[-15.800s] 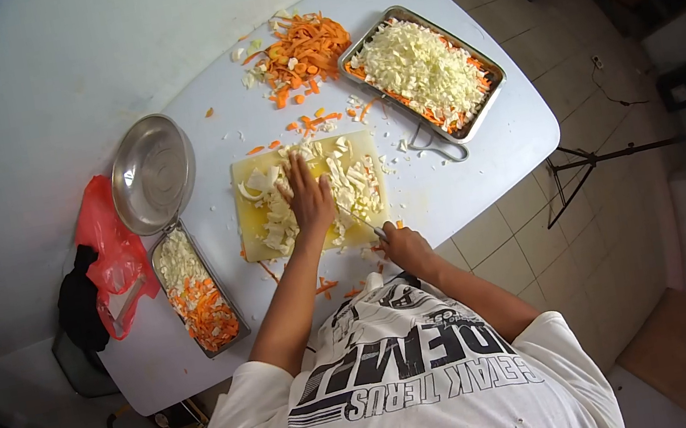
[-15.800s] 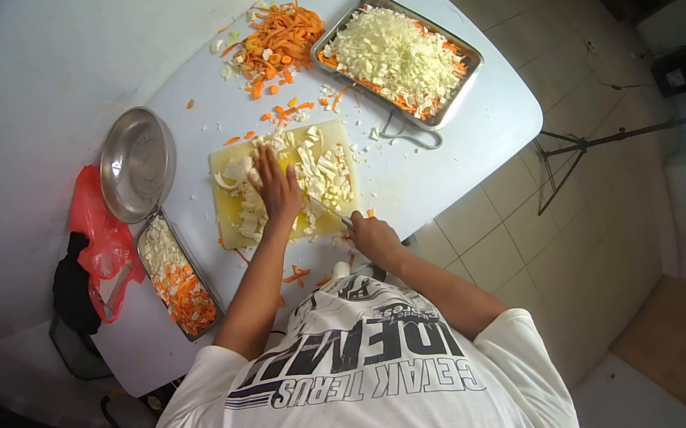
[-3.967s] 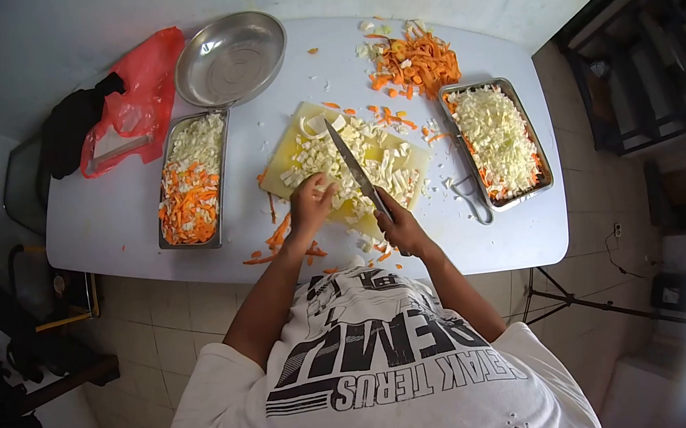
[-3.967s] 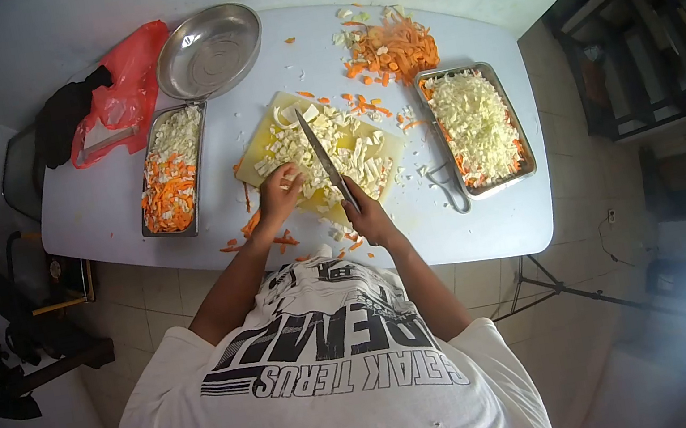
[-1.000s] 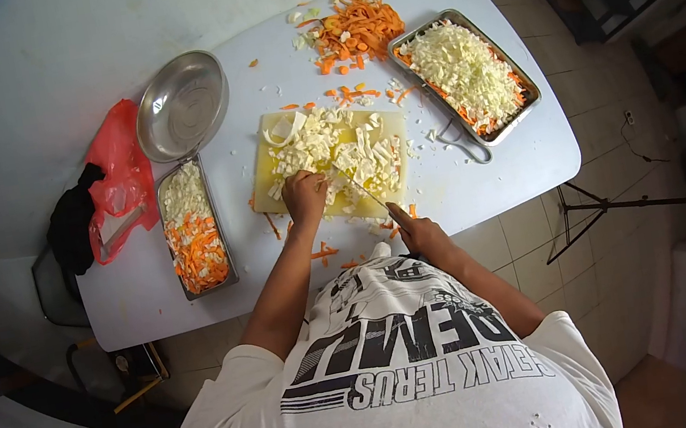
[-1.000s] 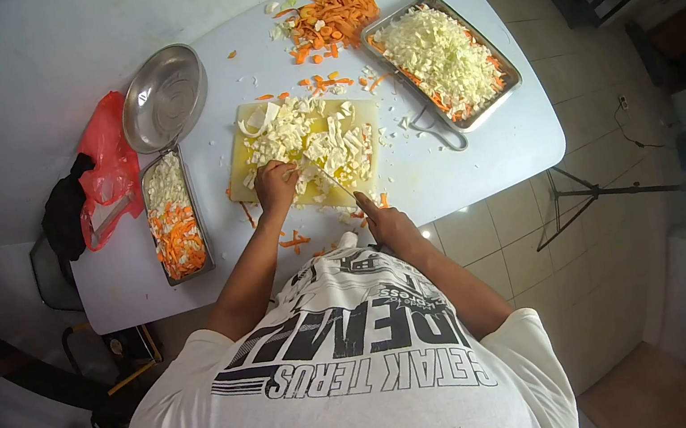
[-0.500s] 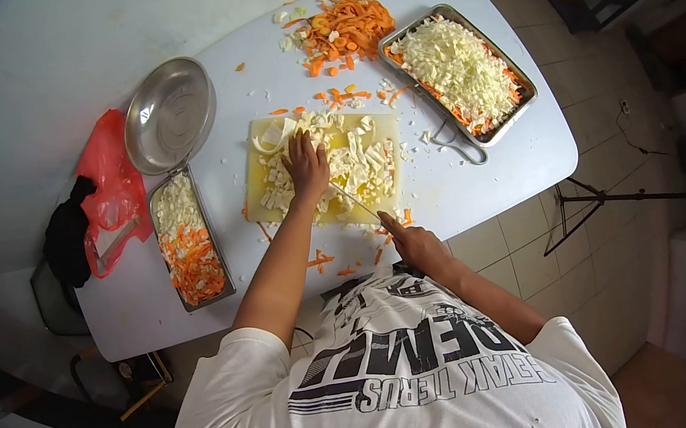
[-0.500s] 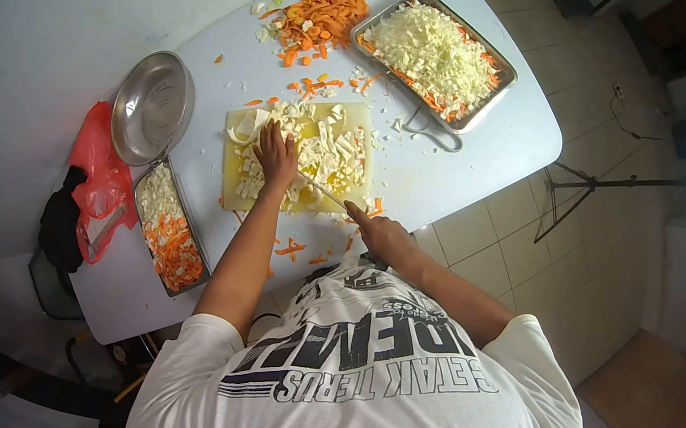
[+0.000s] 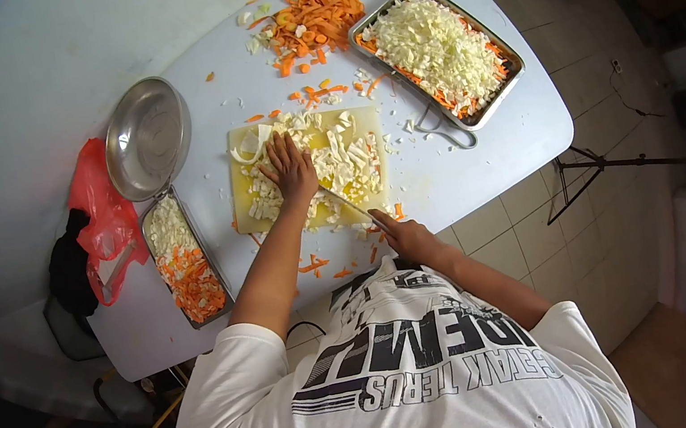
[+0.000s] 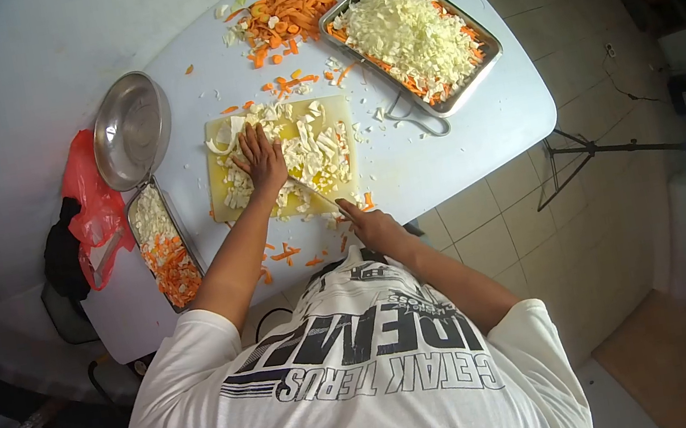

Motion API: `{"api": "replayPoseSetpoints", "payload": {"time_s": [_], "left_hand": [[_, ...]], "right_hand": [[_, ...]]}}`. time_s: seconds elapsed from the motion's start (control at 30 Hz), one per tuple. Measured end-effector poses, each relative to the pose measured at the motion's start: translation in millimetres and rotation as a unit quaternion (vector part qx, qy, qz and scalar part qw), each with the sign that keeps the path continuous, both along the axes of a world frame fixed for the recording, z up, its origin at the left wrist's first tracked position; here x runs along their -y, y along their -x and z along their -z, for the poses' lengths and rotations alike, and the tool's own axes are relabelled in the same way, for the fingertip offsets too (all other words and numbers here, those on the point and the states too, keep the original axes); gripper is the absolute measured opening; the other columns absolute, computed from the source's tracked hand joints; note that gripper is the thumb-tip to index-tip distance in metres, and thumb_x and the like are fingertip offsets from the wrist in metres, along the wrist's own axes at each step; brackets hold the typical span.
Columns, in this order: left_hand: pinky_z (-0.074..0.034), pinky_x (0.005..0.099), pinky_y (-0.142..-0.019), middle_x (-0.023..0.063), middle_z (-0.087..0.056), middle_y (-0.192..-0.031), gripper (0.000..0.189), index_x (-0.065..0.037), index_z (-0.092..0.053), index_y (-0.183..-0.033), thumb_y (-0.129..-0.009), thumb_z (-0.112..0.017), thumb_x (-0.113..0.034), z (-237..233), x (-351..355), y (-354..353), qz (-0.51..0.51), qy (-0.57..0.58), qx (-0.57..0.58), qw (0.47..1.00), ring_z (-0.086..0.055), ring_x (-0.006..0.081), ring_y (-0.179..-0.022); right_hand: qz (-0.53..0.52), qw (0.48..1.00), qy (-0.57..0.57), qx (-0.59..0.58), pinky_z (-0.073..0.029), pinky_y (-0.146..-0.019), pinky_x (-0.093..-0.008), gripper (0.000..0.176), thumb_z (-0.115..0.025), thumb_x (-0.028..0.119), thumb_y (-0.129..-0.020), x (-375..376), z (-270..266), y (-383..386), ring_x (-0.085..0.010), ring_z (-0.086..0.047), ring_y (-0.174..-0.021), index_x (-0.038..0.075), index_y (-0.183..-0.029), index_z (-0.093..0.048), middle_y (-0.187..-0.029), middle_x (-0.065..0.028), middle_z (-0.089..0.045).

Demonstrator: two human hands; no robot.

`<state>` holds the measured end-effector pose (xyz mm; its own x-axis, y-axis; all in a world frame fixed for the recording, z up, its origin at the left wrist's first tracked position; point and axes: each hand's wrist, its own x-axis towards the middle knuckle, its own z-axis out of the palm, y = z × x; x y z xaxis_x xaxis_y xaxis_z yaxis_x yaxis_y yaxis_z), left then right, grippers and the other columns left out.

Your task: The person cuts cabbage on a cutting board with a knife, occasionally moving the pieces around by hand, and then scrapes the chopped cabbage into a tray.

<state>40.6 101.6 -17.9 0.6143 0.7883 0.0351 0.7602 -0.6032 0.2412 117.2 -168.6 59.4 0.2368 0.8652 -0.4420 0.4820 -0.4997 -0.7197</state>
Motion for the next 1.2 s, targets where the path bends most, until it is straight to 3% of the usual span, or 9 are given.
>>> {"api": "replayPoseSetpoints", "payload": {"time_s": [0.1, 0.2, 0.27, 0.33, 0.47, 0.73, 0.9, 1.0, 1.2], "left_hand": [[-0.005, 0.0698, -0.107, 0.012, -0.021, -0.156, 0.061, -0.006, -0.025, -0.148, -0.099, -0.041, -0.038, -12, -9, -1, 0.006, 0.02, 0.005, 1.0, -0.014, 0.0322, -0.145], [-0.019, 0.0624, -0.106, 0.0159, -0.037, -0.146, 0.057, -0.006, -0.033, -0.143, -0.097, -0.049, -0.035, -28, -26, 29, -0.138, -0.021, 0.147, 0.979, -0.031, 0.0341, -0.136], [-0.042, 0.0443, -0.091, 0.0186, -0.058, -0.119, 0.038, -0.006, -0.051, -0.124, -0.089, -0.063, -0.016, -41, -36, 72, -0.098, -0.109, 0.306, 0.941, -0.055, 0.0355, -0.106], [-0.049, 0.0416, -0.081, 0.017, -0.064, -0.105, 0.03, -0.004, -0.059, -0.112, -0.086, -0.066, -0.015, -50, -25, 112, -0.171, 0.07, 0.306, 0.934, -0.062, 0.0324, -0.092], [-0.054, 0.0347, -0.071, 0.0125, -0.069, -0.085, 0.023, -0.001, -0.065, -0.097, -0.08, -0.071, -0.014, -16, 20, 170, -0.172, 0.137, 0.231, 0.948, -0.069, 0.0258, -0.081], [-0.054, 0.0294, -0.069, 0.0096, -0.068, -0.094, 0.025, -0.002, -0.064, -0.103, -0.083, -0.072, -0.015, -24, 66, 149, -0.246, 0.163, 0.327, 0.898, -0.068, 0.0186, -0.082], [-0.053, 0.0305, -0.069, 0.012, -0.065, -0.096, 0.034, -0.009, -0.068, -0.113, -0.08, -0.074, -0.01, -45, 57, 134, -0.051, 0.14, 0.294, 0.944, -0.064, 0.0206, -0.08], [-0.053, 0.0323, -0.071, 0.0094, -0.066, -0.094, 0.031, -0.008, -0.07, -0.108, -0.077, -0.072, -0.007, -52, 45, 131, 0.162, -0.073, 0.249, 0.952, -0.063, 0.0219, -0.086], [-0.054, 0.0329, -0.07, 0.0037, -0.064, -0.086, 0.02, -0.01, -0.071, -0.092, -0.074, -0.063, -0.003, -34, 30, 132, 0.23, 0.013, 0.181, 0.956, -0.063, 0.0213, -0.085]], "right_hand": [[-0.008, 0.998, -0.053, -0.031, -0.051, -0.068, -0.0529, 0.063, -0.053, 0.017, -0.09, 0, 3, -14, -0.0442, -0.064, -0.071, 0.024, -0.148, -0.029, -0.077, -0.0253, -0.065], [-0.04, 0.998, -0.051, 0.014, -0.05, -0.069, -0.0524, 0.062, -0.053, 0.018, -0.091, 0, -20, -30, -0.0431, -0.064, -0.072, 0.024, -0.148, -0.029, -0.078, -0.0248, -0.065], [-0.038, 0.993, -0.095, 0.058, -0.05, -0.067, -0.0504, 0.06, -0.054, 0.019, -0.092, 3, -28, -32, -0.0415, -0.063, -0.072, 0.024, -0.147, -0.032, -0.078, -0.0236, -0.065], [-0.033, 0.989, -0.1, 0.103, -0.05, -0.066, -0.0491, 0.06, -0.055, 0.018, -0.091, 4, -34, -32, -0.0398, -0.063, -0.071, 0.025, -0.147, -0.033, -0.078, -0.0217, -0.064], [-0.082, 0.985, -0.123, 0.086, -0.05, -0.065, -0.0476, 0.059, -0.056, 0.016, -0.091, -4, -42, -25, -0.038, -0.063, -0.07, 0.026, -0.146, -0.036, -0.077, -0.0194, -0.064], [-0.179, 0.974, -0.097, 0.096, -0.048, -0.064, -0.0486, 0.056, -0.054, 0.015, -0.092, -12, -41, -18, -0.0394, -0.062, -0.068, 0.024, -0.145, -0.039, -0.075, -0.0214, -0.063], [-0.201, 0.974, -0.035, 0.099, -0.048, -0.063, -0.0487, 0.055, -0.054, 0.015, -0.092, -16, -66, -16, -0.0393, -0.062, -0.068, 0.021, -0.145, -0.039, -0.074, -0.0214, -0.062], [-0.203, 0.973, -0.027, 0.104, -0.047, -0.063, -0.0489, 0.055, -0.054, 0.014, -0.092, -16, -69, -15, -0.0388, -0.062, -0.068, 0.02, -0.145, -0.039, -0.073, -0.0212, -0.062], [-0.197, 0.973, -0.089, 0.081, -0.049, -0.062, -0.048, 0.057, -0.054, 0.013, -0.091, -11, -50, -19, -0.0372, -0.063, -0.067, 0.02, -0.145, -0.038, -0.075, -0.0193, -0.063]]}}
